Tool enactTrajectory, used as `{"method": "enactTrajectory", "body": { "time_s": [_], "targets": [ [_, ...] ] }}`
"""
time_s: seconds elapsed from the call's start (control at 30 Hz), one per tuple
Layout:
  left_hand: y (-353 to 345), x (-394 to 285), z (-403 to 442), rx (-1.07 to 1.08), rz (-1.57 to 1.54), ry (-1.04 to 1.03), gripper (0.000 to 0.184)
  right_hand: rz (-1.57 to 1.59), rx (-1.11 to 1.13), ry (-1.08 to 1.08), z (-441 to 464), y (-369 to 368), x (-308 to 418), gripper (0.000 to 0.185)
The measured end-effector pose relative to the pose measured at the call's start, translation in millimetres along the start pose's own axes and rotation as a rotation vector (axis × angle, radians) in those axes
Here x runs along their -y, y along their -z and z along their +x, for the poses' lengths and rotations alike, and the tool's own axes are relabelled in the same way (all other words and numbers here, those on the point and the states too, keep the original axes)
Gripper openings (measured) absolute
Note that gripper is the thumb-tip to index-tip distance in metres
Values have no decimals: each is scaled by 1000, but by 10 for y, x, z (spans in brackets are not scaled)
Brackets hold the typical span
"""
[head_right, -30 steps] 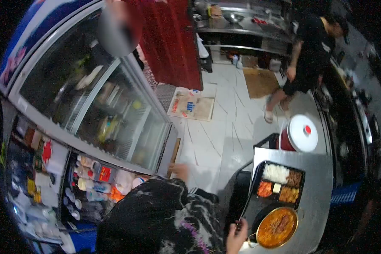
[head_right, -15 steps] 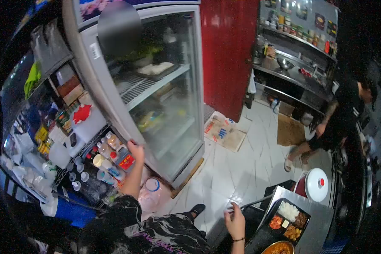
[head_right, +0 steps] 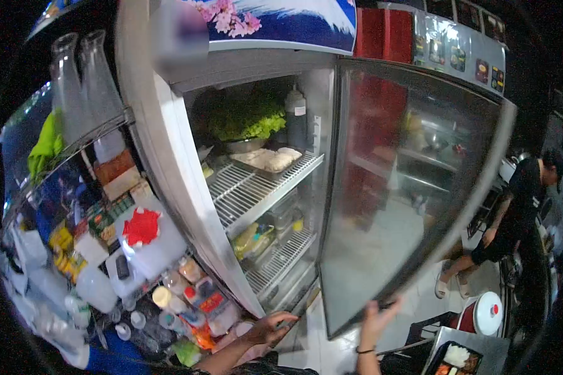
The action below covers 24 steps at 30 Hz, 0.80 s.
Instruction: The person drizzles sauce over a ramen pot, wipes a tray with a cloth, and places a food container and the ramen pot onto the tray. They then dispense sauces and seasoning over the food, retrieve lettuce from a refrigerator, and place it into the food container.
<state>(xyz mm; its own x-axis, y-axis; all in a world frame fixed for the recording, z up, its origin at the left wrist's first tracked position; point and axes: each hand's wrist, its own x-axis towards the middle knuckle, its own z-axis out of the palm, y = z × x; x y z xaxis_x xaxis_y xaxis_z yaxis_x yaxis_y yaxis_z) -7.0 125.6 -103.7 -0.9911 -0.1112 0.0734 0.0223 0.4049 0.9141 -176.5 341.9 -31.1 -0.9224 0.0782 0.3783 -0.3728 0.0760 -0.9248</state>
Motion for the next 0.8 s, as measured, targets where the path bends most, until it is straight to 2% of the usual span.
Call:
{"method": "enactTrajectory", "body": {
  "time_s": [0.07, 0.1, 0.13, 0.2, 0.27, 0.3, 0.33, 0.4, 0.47, 0.53, 0.57, 0.6, 0.63, 0.7, 0.73, 0.77, 0.8],
  "targets": [
    [402, 124, 58, -135, 216, -101, 37, -162, -132, -59, 452, 231, -310, 69],
    [565, 175, 56, -121, 210, -104, 37, -28, -140, 27, 677, 291, -347, 68],
    [726, 197, 38, -106, 134, -35, 36, -134, -248, 70, 849, 305, -409, 65],
    [933, 304, 63, -76, 70, 39, 35, -76, -299, 72, 1265, 474, -742, 63],
    [939, 648, 40, 25, -28, 162, 35, 191, -280, -1, 1559, 485, -792, 64],
    [878, 816, 22, 22, -159, 166, 33, 203, -294, -3, 1614, 361, -766, 64],
    [818, 955, 14, 26, -143, 161, 33, 57, -508, 99, 1675, 206, -727, 56],
    [706, 1128, 88, 78, -255, 196, 31, -84, -714, 195, 1824, -256, -621, 50],
    [646, 1118, 255, 98, -296, 240, 31, 8, -572, 410, 1735, -1039, -338, 45],
    [614, 1027, 411, 97, -346, 291, 31, 275, -102, 315, 1637, -2052, 283, 35],
    [639, 917, 535, 47, -331, 254, 31, 291, 186, 392, 1682, -2491, 609, 30],
    [692, 780, 663, -4, -316, 214, 31, 303, 424, 525, 1749, -2870, 848, 26],
    [778, 575, 787, -42, -225, 219, 32, 215, 559, 850, 1877, -3240, 1105, 26],
    [681, 876, 918, -168, -134, 249, 33, 341, 612, 1037, 1985, -3946, 1629, 17],
    [656, 988, 1012, -261, -39, 280, 33, 287, 666, 1079, 2060, -4237, 1929, 14],
    [702, 978, 1122, -241, -57, 116, 34, 11, 693, 1144, 2159, -4638, 2043, 18],
    [745, 836, 1211, -282, -53, 114, 34, -33, 711, 1209, 2169, -4946, 2216, 22]
  ]
}}
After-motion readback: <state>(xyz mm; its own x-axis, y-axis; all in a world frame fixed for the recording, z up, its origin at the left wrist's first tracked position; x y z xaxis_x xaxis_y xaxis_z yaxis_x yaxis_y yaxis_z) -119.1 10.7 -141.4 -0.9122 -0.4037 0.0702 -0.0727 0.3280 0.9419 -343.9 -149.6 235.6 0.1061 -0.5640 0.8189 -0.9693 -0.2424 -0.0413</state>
